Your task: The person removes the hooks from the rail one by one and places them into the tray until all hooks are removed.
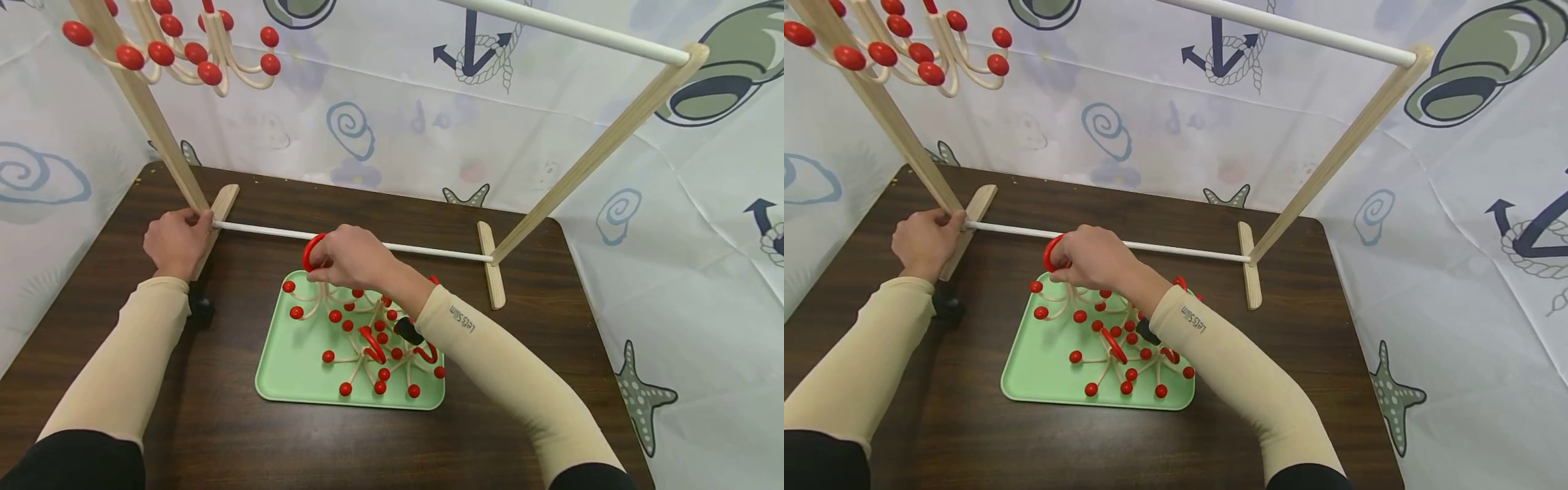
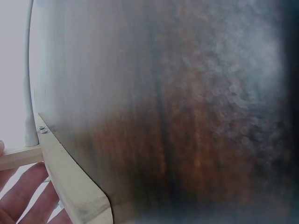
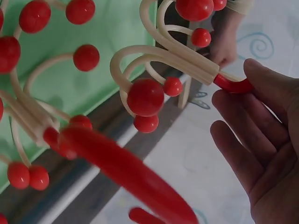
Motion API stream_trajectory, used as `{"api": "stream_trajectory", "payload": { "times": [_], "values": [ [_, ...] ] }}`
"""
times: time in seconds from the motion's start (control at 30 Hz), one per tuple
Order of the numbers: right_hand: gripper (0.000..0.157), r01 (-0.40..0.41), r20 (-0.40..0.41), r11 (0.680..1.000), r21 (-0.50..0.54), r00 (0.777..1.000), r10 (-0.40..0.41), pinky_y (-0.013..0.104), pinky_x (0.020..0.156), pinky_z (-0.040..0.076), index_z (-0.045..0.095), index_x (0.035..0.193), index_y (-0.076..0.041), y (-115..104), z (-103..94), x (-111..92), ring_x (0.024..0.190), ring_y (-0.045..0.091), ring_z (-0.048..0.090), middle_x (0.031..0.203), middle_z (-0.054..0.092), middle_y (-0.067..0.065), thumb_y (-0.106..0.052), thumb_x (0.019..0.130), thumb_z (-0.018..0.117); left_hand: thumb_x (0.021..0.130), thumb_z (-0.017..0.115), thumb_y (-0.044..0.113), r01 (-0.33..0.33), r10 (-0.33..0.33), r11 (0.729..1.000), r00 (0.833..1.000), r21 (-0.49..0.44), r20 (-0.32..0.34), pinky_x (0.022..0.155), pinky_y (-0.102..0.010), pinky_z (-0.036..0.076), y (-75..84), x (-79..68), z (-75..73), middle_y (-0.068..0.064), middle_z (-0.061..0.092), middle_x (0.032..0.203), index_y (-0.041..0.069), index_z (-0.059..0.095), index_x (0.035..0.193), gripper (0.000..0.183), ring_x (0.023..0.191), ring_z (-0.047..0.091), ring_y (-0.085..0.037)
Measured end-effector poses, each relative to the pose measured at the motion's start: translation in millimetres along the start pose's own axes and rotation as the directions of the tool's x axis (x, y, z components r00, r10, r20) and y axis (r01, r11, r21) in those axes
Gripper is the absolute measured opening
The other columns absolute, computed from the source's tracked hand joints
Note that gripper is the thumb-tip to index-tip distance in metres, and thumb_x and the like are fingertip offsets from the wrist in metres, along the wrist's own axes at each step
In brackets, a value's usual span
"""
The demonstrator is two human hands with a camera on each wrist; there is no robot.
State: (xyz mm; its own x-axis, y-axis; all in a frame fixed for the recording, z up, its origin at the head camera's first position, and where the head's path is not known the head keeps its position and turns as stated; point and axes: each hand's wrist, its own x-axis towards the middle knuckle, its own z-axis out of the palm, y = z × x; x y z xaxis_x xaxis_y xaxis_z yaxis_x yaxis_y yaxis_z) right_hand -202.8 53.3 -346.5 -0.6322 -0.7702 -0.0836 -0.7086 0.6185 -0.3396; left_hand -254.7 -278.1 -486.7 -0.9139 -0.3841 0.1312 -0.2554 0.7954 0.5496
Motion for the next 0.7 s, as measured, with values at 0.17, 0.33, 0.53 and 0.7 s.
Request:
{"api": "stream_trajectory", "payload": {
  "times": [0.17, 0.33, 0.53, 0.7],
  "values": [
    [0.011, 0.026, 0.006, 0.999, 0.025, 1.000, -0.026, 0.020, 0.070, 0.045, 0.075, 0.087, -0.022, 0.9, 12.2, 3.0, 0.075, -0.004, 0.058, 0.078, 0.065, -0.018, -0.032, 0.091, 0.071, 0.099, 0.040, 0.051, 0.003, -0.003, 1.000, 1.000, 0.008, 0.001, 0.063, -0.049, 0.037, 0.4, 0.1, 0.6, -0.026, 0.068, 0.099, -0.002, 0.068, 0.115, 0.062, 0.082, 0.062, -0.043],
    [0.012, 0.024, 0.013, 1.000, 0.014, 1.000, -0.025, 0.019, 0.070, 0.045, 0.075, 0.089, -0.021, 3.6, 20.7, 4.7, 0.074, -0.003, 0.058, 0.080, 0.066, -0.017, -0.031, 0.091, 0.070, 0.099, 0.040, 0.051, 0.003, -0.003, 1.000, 1.000, -0.001, 0.001, 0.064, -0.050, 0.037, 1.3, -0.2, -0.2, -0.026, 0.068, 0.099, -0.002, 0.068, 0.116, 0.062, 0.082, 0.062, -0.043],
    [0.012, 0.031, 0.004, 0.998, -0.052, 1.000, -0.031, 0.019, 0.069, 0.043, 0.075, 0.086, -0.021, 8.6, 31.2, 4.2, 0.068, 0.001, 0.055, 0.077, 0.064, -0.015, -0.030, 0.092, 0.069, 0.099, 0.040, 0.051, -0.001, 0.001, 1.000, 1.000, -0.008, 0.002, 0.063, -0.046, 0.035, 1.6, 0.6, 0.5, -0.026, 0.068, 0.098, -0.002, 0.068, 0.118, 0.062, 0.081, 0.061, -0.041],
    [0.011, 0.040, 0.008, 0.995, -0.092, 0.999, -0.039, 0.019, 0.070, 0.043, 0.075, 0.088, -0.022, 10.0, 35.5, 0.8, 0.068, 0.001, 0.055, 0.082, 0.066, -0.016, -0.031, 0.092, 0.069, 0.099, 0.040, 0.051, 0.008, -0.008, 1.000, 1.000, -0.002, 0.003, 0.061, -0.045, 0.034, 0.8, 0.1, 0.5, -0.026, 0.068, 0.098, -0.002, 0.068, 0.117, 0.062, 0.079, 0.060, -0.040]
  ]
}}
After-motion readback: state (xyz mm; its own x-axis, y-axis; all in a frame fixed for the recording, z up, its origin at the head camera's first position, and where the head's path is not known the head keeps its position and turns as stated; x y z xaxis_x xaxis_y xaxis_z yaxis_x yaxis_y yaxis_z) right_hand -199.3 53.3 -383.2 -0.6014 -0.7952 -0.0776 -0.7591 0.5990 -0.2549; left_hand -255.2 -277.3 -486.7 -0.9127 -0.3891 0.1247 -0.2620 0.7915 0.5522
